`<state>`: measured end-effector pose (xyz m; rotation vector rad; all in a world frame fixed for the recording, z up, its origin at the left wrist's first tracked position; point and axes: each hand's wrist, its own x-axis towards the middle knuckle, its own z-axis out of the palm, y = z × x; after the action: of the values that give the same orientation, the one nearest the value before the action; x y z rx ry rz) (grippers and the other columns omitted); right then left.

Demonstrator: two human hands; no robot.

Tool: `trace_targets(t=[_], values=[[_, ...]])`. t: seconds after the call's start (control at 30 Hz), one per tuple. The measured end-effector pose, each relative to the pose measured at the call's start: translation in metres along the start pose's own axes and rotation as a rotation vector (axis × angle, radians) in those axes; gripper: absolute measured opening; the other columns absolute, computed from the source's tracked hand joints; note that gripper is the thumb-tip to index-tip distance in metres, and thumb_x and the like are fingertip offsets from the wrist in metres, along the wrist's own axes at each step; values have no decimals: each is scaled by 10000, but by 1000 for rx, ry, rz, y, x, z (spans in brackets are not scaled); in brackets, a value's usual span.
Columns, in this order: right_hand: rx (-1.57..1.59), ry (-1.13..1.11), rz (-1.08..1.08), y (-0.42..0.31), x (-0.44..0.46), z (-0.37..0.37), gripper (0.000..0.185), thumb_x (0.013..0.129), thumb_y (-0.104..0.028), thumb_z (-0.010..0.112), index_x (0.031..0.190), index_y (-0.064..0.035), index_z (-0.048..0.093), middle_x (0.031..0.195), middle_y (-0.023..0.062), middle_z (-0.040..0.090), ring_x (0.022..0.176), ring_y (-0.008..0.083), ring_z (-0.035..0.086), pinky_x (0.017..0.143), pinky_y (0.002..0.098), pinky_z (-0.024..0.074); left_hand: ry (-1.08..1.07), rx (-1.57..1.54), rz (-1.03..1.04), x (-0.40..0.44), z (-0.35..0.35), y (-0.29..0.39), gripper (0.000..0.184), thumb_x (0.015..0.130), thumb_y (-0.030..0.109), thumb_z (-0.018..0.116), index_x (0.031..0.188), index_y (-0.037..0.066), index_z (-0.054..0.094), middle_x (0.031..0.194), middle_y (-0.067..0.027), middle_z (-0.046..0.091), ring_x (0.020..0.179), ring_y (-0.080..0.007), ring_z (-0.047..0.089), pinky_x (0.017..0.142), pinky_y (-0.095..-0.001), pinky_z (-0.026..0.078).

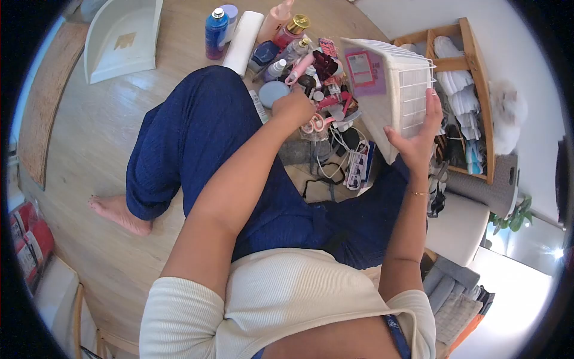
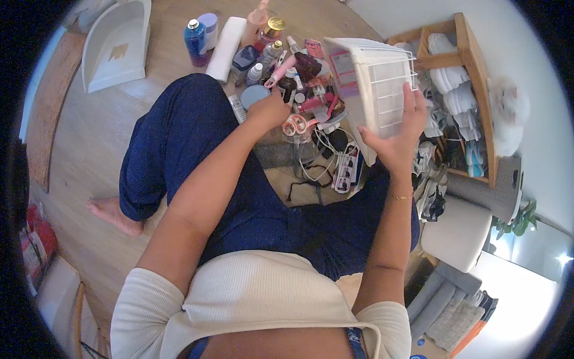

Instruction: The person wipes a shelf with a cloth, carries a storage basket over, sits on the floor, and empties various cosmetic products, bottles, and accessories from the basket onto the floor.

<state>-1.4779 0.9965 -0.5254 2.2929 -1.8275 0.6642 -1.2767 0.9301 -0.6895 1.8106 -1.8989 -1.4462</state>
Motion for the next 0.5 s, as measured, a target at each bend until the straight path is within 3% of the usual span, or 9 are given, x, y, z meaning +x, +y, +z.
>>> trace_targets(t=[0.27,0.33,0.43,0.5], values=[[-31,49,-17,11,-12,4,1036,493,-369,776,1360,-54,304,1353,220,297,1241,378,304,1023,454,243,-39,28,-19,0,-1,1,649,848,343,489,1318,-50,272,1124,-247,561,1016,-383,566,872,-451,429],[134,131,60,17,-14,2,1040,497,-367,777,1360,-41,297,1354,211,299,1240,376,302,1025,452,240,-43,26,-19,1,-1,1,658,849,343,489,1326,-49,261,1129,-248,558,1019,-382,564,873,-450,429],[-57,51,-21,18,-18,-8,1047,501,-372,773,1361,-28,284,1353,210,299,1239,367,300,1032,454,231,-49,24,-13,-1,0,2,673,850,340,488,1340,-49,239,1134,-249,555,1023,-381,563,874,-449,428],[4,82,21,24,-19,-11,1055,503,-379,769,1364,-25,273,1353,213,297,1238,370,298,1031,459,229,-45,21,-10,0,-2,1,681,850,338,487,1347,-49,228,1133,-249,555,1023,-381,563,873,-449,428]])
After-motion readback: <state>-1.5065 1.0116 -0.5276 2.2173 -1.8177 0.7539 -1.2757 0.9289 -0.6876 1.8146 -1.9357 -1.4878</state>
